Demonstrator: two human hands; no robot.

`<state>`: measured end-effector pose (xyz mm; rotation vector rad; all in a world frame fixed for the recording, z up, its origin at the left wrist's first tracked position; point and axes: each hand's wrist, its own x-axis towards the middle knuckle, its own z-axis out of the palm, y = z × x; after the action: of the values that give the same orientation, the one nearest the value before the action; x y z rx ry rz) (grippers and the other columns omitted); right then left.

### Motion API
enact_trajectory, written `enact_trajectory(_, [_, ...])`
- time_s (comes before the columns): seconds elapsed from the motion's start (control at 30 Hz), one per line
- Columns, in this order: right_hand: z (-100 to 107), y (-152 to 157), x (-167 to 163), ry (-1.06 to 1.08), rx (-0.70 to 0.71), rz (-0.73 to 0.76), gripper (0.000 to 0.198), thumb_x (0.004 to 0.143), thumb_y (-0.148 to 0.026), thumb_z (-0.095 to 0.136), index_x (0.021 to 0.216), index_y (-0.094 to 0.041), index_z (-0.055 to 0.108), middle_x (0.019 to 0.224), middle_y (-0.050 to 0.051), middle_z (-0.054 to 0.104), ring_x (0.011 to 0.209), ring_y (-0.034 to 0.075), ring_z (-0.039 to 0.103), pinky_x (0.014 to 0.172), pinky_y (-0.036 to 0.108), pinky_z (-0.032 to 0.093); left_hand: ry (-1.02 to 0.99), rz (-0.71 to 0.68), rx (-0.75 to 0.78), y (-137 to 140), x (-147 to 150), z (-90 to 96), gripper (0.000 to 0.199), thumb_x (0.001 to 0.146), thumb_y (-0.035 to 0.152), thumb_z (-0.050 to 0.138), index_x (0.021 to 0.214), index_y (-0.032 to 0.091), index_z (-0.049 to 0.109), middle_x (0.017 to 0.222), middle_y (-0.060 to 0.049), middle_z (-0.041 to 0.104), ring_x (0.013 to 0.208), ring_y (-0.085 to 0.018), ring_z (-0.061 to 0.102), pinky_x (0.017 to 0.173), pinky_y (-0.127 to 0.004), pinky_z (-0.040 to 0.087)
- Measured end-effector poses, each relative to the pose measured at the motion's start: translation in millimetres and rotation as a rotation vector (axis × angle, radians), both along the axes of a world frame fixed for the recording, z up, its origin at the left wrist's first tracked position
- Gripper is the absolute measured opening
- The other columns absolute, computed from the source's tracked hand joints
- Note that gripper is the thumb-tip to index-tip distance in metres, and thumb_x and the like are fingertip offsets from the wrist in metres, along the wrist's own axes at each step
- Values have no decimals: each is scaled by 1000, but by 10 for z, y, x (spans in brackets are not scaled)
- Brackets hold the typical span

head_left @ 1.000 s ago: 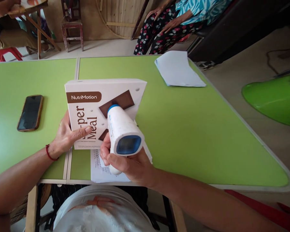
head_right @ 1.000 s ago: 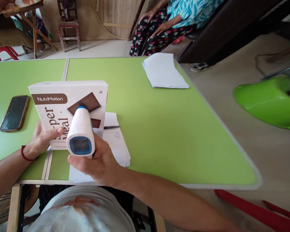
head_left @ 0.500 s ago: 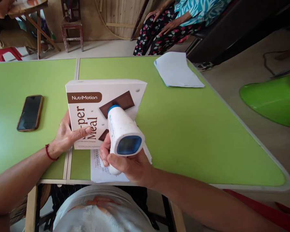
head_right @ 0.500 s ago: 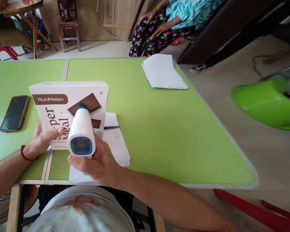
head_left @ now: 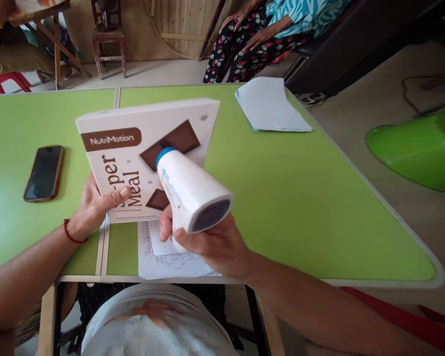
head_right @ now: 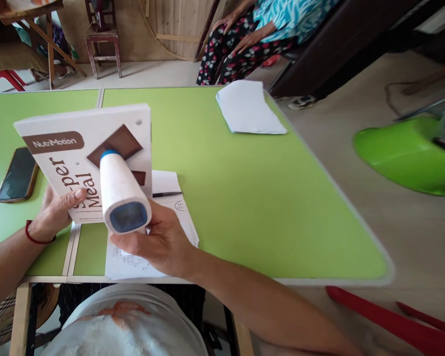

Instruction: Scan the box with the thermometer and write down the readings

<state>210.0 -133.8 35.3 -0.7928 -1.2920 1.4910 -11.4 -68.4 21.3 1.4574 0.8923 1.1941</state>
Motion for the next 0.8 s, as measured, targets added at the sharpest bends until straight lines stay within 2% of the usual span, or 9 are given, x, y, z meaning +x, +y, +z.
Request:
enact_trajectory(0.1, [51, 99, 134, -82, 169, -132, 23, 88, -42, 78, 81, -24, 67, 75, 2, 66, 68, 19, 59, 61, 36, 49, -113, 40, 46, 40, 9, 32, 42, 84, 47, 84, 115, 21, 72, 111, -9, 76, 103, -32, 75, 88, -45, 64])
enact_trajectory(0.17, [49, 214, 249, -135, 360, -269, 20, 90, -40, 76, 81, -24, 68, 75, 2, 67, 67, 18, 59, 59, 35, 49, -185, 69, 58, 109, 27, 93, 43, 80, 46, 87, 114, 23, 71, 111, -7, 76, 104, -31, 74, 88, -45, 65])
enact_trajectory(0.23, [18, 365, 395, -218, 580, -401, 19, 93, -39, 71, 81, -24, 68, 72, 1, 65, 65, 18, 57, 56, 33, 49, -210, 74, 73, 232, 39, 164, 50, 75, 46, 91, 115, 26, 69, 116, -6, 75, 111, -32, 72, 94, -47, 64])
enact_trajectory(0.3, [-35, 530, 569, -385, 700, -511, 17, 95, -39, 64, 93, -24, 71, 76, 2, 65, 66, 18, 57, 57, 33, 51, -193, 45, 99, 409, 37, 209, 55, 72, 45, 93, 116, 29, 66, 124, -5, 72, 123, -34, 67, 102, -48, 60])
enact_trajectory(0.37, [-111, 690, 749, -622, 719, -577, 32, 94, -39, 62, 120, -21, 69, 90, 6, 68, 75, 21, 62, 65, 37, 55, -173, 25, 124, 621, 27, 201, 59, 70, 41, 94, 118, 30, 62, 129, -3, 70, 130, -34, 63, 108, -49, 56])
enact_trajectory(0.43, [-208, 829, 904, -874, 671, -545, 55, 90, -39, 65, 139, -16, 60, 100, 11, 69, 88, 28, 66, 76, 46, 58, -180, 19, 136, 832, 24, 132, 59, 70, 40, 93, 118, 30, 59, 128, -4, 70, 132, -34, 62, 110, -49, 54])
enact_trajectory(0.57, [-429, 1025, 1062, -1246, 587, -484, 55, 86, -31, 66, 139, -15, 61, 111, 17, 71, 102, 37, 66, 91, 58, 54, -221, 4, 122, 1105, 70, -111, 63, 66, 42, 93, 116, 29, 58, 123, -4, 72, 130, -34, 63, 107, -49, 55])
enact_trajectory(0.67, [-569, 1103, 1075, -1338, 564, -470, 51, 87, -28, 65, 137, -19, 62, 117, 16, 72, 107, 39, 65, 95, 58, 51, -218, -10, 90, 1156, 112, -258, 64, 63, 41, 94, 115, 30, 59, 120, -3, 74, 126, -34, 66, 106, -50, 56])
enact_trajectory(0.8, [-688, 1164, 1062, -1368, 518, -451, 47, 87, -26, 64, 134, -20, 64, 115, 16, 74, 108, 39, 66, 94, 57, 50, -158, -64, 92, 1176, 118, -317, 64, 64, 40, 92, 119, 32, 61, 126, -4, 72, 125, -34, 67, 107, -50, 55])
